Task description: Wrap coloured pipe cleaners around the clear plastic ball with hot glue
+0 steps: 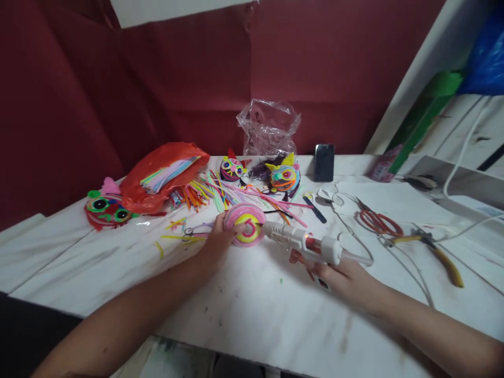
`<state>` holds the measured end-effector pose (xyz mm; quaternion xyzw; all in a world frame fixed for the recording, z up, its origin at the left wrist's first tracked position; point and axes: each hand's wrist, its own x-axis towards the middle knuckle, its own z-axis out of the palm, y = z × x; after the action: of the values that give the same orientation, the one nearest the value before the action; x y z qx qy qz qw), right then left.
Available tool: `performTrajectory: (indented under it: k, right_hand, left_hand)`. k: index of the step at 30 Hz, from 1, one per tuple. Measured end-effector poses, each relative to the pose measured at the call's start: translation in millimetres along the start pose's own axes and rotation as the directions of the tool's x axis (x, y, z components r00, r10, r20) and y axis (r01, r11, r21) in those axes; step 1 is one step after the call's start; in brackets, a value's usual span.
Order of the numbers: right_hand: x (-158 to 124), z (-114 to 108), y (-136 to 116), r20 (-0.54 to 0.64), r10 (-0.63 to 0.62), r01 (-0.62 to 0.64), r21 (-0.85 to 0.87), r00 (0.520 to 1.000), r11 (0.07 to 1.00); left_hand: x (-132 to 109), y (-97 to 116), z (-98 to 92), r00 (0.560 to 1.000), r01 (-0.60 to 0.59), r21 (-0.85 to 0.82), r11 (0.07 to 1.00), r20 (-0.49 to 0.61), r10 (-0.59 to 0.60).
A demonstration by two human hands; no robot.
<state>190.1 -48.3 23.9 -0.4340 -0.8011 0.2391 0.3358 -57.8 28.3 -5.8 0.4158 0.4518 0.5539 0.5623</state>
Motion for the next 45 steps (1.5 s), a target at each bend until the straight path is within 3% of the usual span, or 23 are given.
performTrajectory:
  k: [11,35,45]
  right_hand:
    - [0.6,9.3,2.6,0.014,-0.120,0.121,-0.014,0.993,0.993]
    - [-1.8,12.5,4.6,0.023,-0.080,0.080,0.008,0.996,0.997]
    - [-2.6,12.7,5.0,0.018,-0.122,0.122,0.000,0.992,0.993]
  left_hand:
    - [-2.5,-2.8,2.1,0.999,-0.036,0.020,0.999,-0.001,0.036]
    - [-4.7,-0.2,5.3,0.999,-0.031,0.056,0.998,-0.025,0.032]
    - [-3.8,-2.7,3.9,0.999,-0.044,0.057,0.997,-0.020,0.046]
